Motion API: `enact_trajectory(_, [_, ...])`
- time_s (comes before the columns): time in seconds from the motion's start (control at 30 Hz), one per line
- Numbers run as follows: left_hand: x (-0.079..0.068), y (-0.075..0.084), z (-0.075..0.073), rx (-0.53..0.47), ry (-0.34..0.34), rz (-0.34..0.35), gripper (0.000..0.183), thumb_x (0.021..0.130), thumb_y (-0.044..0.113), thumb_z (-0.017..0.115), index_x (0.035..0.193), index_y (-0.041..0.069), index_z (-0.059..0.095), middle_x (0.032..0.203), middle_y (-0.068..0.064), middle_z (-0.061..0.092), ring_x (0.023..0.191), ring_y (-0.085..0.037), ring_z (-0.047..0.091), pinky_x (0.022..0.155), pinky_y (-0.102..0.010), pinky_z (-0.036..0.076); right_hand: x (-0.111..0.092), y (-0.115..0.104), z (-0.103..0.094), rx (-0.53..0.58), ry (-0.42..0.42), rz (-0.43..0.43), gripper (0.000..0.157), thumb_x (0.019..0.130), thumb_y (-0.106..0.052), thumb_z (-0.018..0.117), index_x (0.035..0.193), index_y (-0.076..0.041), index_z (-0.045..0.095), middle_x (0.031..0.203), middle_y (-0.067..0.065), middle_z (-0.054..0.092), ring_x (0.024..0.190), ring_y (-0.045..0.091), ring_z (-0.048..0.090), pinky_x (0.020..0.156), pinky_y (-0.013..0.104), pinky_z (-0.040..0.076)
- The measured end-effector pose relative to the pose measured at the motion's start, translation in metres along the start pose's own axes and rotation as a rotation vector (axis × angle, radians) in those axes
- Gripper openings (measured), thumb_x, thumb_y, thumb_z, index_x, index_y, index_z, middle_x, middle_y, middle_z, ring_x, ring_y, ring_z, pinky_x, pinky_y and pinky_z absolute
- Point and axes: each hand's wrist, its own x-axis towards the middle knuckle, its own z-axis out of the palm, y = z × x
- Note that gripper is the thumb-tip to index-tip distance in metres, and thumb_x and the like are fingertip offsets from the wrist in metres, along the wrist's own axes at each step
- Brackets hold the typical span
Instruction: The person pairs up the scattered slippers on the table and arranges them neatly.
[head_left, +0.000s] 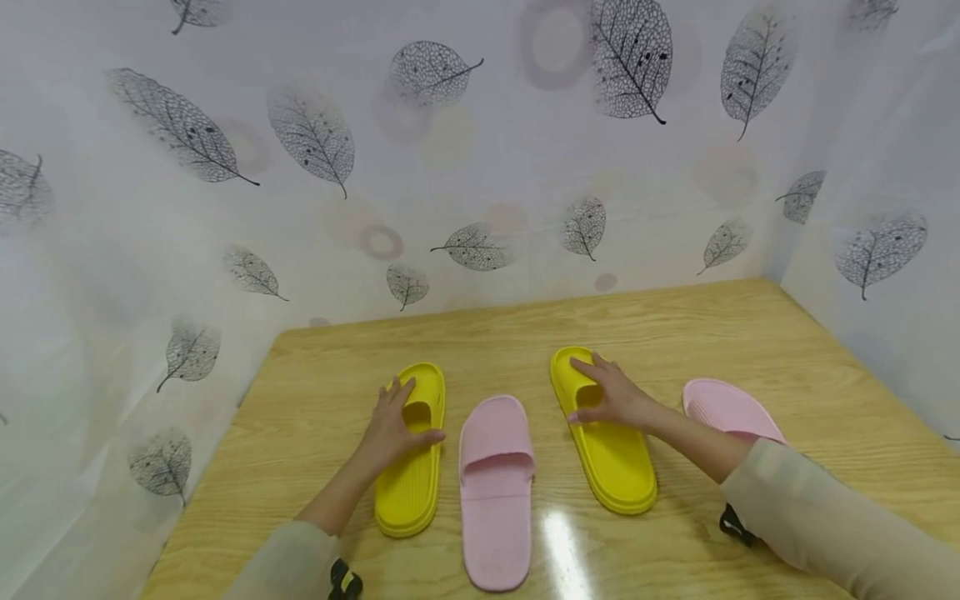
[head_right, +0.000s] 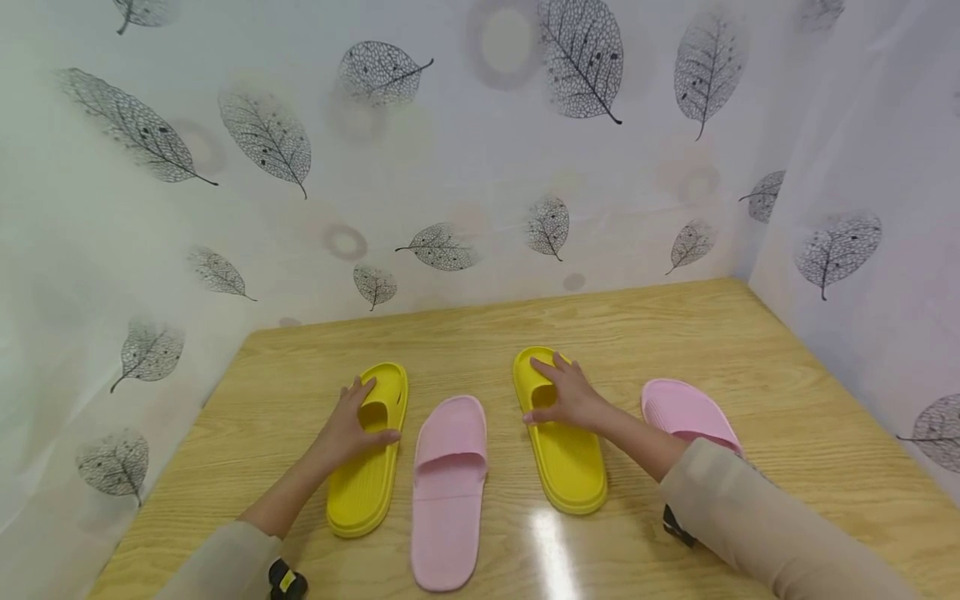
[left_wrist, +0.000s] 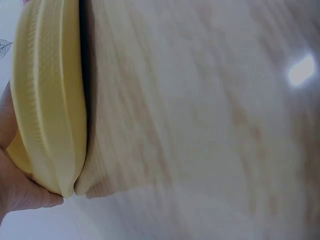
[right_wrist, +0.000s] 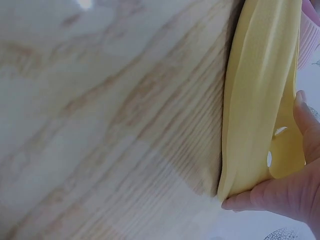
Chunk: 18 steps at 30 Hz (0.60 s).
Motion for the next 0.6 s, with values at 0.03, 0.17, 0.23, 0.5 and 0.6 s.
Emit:
enact_trajectory(0.03, [0.0007,0.0,0.0002,-0.002,-0.001,0.002,0.104,0.071,0.041,0.081,0.149,0.004,0.024,0.155,-0.026,0.007,0.14,-0.049,-0.001,0.107,-0.067,0.015,0.0006,0.0002,-0.0006,-0.003,-0.005,0.002,0.09,0.072,-0.028,0.082,0.141,0.007,0.036,0.142,0.045,0.018,0.127,0.066,0.015,0.102,0.071,0.017])
enact_trajectory(0.17, [0.0026,0.0006,0.0003,-0.004,-0.002,0.001,0.103,0.071,0.04,0.081,0.149,0.005,0.023,0.155,-0.026,0.007,0.14,-0.048,-0.001,0.107,-0.066,0.014,0.0025,0.0003,-0.002,0.004,-0.03,0.022,0.091,0.073,-0.029,0.081,0.142,0.006,0.034,0.144,0.044,0.016,0.126,0.068,0.013,0.101,0.072,0.019])
enact_trajectory(0.23, [0.0032,0.0011,0.0002,-0.005,-0.002,0.002,0.102,0.072,0.04,0.081,0.149,0.005,0.024,0.155,-0.026,0.007,0.141,-0.048,-0.001,0.107,-0.066,0.014,0.003,0.0005,-0.0023,0.011,-0.036,0.03,0.091,0.074,-0.03,0.081,0.143,0.005,0.033,0.144,0.043,0.015,0.126,0.069,0.012,0.101,0.072,0.019])
enact_trajectory(0.5, [0.0073,0.0013,-0.0002,-0.009,0.002,0.003,0.102,0.072,0.04,0.08,0.15,0.006,0.024,0.155,-0.026,0.007,0.141,-0.048,-0.001,0.107,-0.067,0.014,0.007,0.0017,-0.0017,0.036,-0.039,0.035,0.09,0.075,-0.029,0.08,0.143,0.005,0.032,0.145,0.043,0.013,0.127,0.068,0.01,0.101,0.072,0.018])
enact_trajectory(0.6, [0.0097,0.0015,0.0002,-0.009,0.002,-0.005,0.101,0.072,0.04,0.08,0.15,0.007,0.024,0.156,-0.024,0.006,0.141,-0.047,-0.001,0.107,-0.066,0.014,0.0078,0.0013,-0.0016,0.047,-0.049,0.054,0.09,0.076,-0.03,0.079,0.144,0.004,0.031,0.147,0.041,0.012,0.127,0.068,0.008,0.101,0.072,0.017])
